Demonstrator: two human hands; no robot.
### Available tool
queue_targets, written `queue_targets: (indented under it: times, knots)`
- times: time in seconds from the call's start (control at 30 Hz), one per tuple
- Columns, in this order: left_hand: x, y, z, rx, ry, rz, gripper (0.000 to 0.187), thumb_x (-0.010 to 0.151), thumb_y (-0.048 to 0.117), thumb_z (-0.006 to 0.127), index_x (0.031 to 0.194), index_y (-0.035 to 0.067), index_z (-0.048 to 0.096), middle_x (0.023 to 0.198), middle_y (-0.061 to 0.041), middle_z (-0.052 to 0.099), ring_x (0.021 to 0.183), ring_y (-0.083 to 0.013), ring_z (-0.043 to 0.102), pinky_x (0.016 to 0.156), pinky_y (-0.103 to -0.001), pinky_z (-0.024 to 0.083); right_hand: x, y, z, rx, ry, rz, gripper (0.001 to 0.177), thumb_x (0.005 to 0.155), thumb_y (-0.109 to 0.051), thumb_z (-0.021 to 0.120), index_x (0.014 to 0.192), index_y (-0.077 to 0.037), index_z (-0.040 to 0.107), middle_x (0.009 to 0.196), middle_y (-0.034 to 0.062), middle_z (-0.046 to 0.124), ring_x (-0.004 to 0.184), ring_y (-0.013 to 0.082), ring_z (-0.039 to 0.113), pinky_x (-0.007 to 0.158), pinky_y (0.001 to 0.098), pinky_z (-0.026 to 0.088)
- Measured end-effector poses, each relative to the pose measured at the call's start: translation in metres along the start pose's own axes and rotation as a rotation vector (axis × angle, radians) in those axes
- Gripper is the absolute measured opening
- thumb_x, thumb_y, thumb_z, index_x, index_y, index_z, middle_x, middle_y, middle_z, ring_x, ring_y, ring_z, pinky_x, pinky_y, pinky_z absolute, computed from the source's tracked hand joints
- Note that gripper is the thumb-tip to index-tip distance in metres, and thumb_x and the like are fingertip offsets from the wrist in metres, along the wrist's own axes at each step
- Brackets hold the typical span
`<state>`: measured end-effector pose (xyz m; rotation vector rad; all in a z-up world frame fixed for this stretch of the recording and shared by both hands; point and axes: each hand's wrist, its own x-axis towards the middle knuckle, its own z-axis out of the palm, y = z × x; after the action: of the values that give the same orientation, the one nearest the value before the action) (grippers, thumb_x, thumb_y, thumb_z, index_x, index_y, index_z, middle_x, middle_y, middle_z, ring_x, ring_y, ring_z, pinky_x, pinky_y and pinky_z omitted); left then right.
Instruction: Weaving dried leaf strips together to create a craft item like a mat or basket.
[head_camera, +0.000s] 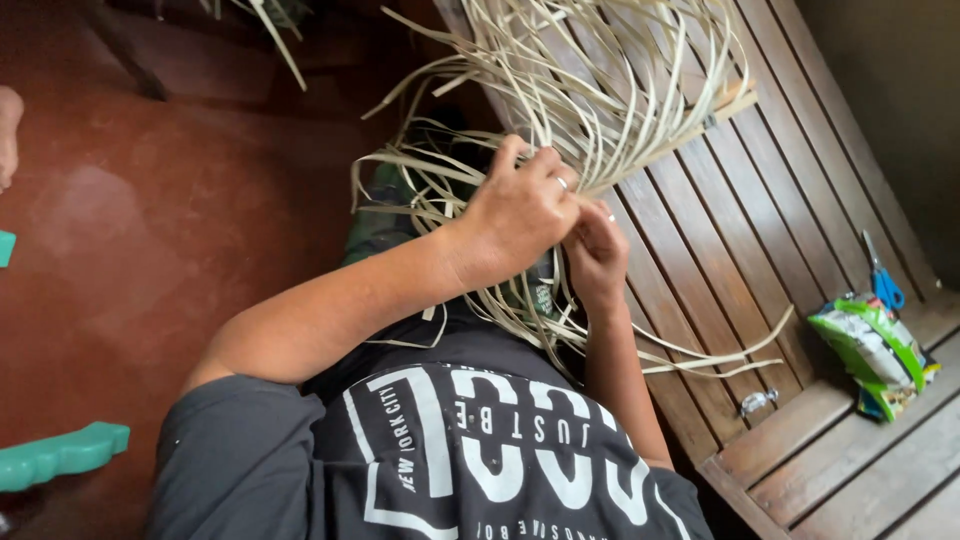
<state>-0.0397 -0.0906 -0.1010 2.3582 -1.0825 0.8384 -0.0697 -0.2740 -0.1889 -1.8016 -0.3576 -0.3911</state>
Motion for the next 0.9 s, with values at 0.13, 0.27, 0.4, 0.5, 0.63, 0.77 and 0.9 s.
queue_targets:
  times: [0.13, 0.27, 0.4, 0.5, 0.63, 0.77, 0.9]
  knots:
    - [0.002, -0.003, -0.001, 0.113, -0.193, -0.048, 0.007, 0.079, 0.007, 0.073, 0.073, 0.012, 0.073, 0.081, -0.004, 0.059, 0.093, -0.027, 0.047, 0.084, -0.055, 0.033, 0.004, 0.006, -0.019, 0.094, 0.082, 0.116, 0.019, 0.094, 0.011, 0.068, 0.112, 0.007, 0.07, 0.098, 0.0164, 0.064, 0.078, 0.0179, 0.064, 0.075, 0.0343, 0.056]
    - [0.0, 0.002, 0.006, 0.136, -0.246, -0.067, 0.009, 0.077, 0.005, 0.074, 0.071, 0.011, 0.071, 0.082, -0.006, 0.056, 0.091, -0.0276, 0.045, 0.08, -0.055, 0.033, 0.009, -0.001, -0.015, 0.108, 0.07, 0.172, 0.017, 0.091, 0.009, 0.072, 0.107, 0.006, 0.073, 0.097, 0.0166, 0.067, 0.08, 0.0169, 0.066, 0.075, 0.0331, 0.056]
    - [-0.007, -0.002, 0.022, 0.171, -0.16, -0.035, 0.011, 0.078, 0.012, 0.073, 0.069, 0.009, 0.068, 0.079, -0.009, 0.052, 0.084, -0.0298, 0.045, 0.072, -0.051, 0.031, 0.014, -0.003, -0.007, 0.169, 0.033, 0.205, 0.017, 0.088, 0.009, 0.074, 0.104, 0.005, 0.074, 0.097, 0.0141, 0.065, 0.084, 0.0141, 0.063, 0.079, 0.031, 0.055]
    - [-0.012, -0.009, 0.027, 0.201, -0.176, -0.089, 0.012, 0.081, 0.013, 0.07, 0.07, 0.01, 0.067, 0.076, -0.01, 0.053, 0.078, -0.0301, 0.047, 0.07, -0.051, 0.032, 0.021, -0.012, -0.012, 0.148, 0.031, 0.238, 0.016, 0.088, 0.009, 0.074, 0.102, 0.004, 0.075, 0.093, 0.0106, 0.064, 0.081, 0.0111, 0.062, 0.077, 0.0274, 0.055]
    - [-0.002, -0.007, 0.017, 0.141, -0.414, -0.232, 0.009, 0.081, 0.009, 0.065, 0.072, 0.009, 0.069, 0.087, -0.009, 0.056, 0.089, -0.03, 0.047, 0.073, -0.05, 0.031, 0.022, -0.013, -0.016, 0.129, 0.021, 0.319, 0.015, 0.086, 0.007, 0.076, 0.099, 0.0, 0.077, 0.089, 0.009, 0.065, 0.077, 0.0093, 0.061, 0.076, 0.0255, 0.055]
    - [-0.001, -0.003, 0.021, 0.141, -0.395, -0.224, 0.013, 0.079, 0.008, 0.065, 0.067, 0.006, 0.068, 0.089, -0.013, 0.053, 0.089, -0.0316, 0.044, 0.072, -0.05, 0.03, 0.017, -0.004, -0.012, 0.093, 0.018, 0.348, 0.018, 0.083, 0.003, 0.08, 0.098, -0.006, 0.079, 0.086, 0.0045, 0.065, 0.076, 0.0072, 0.06, 0.072, 0.022, 0.053]
    - [-0.006, -0.005, 0.026, 0.098, -0.398, -0.245, 0.015, 0.085, 0.017, 0.07, 0.074, 0.008, 0.073, 0.084, -0.008, 0.053, 0.09, -0.0295, 0.045, 0.073, -0.052, 0.031, 0.004, 0.012, -0.018, 0.265, 0.055, 0.551, 0.015, 0.094, -0.007, 0.073, 0.107, 0.0, 0.071, 0.087, 0.0121, 0.071, 0.076, 0.0134, 0.069, 0.073, 0.0268, 0.061]
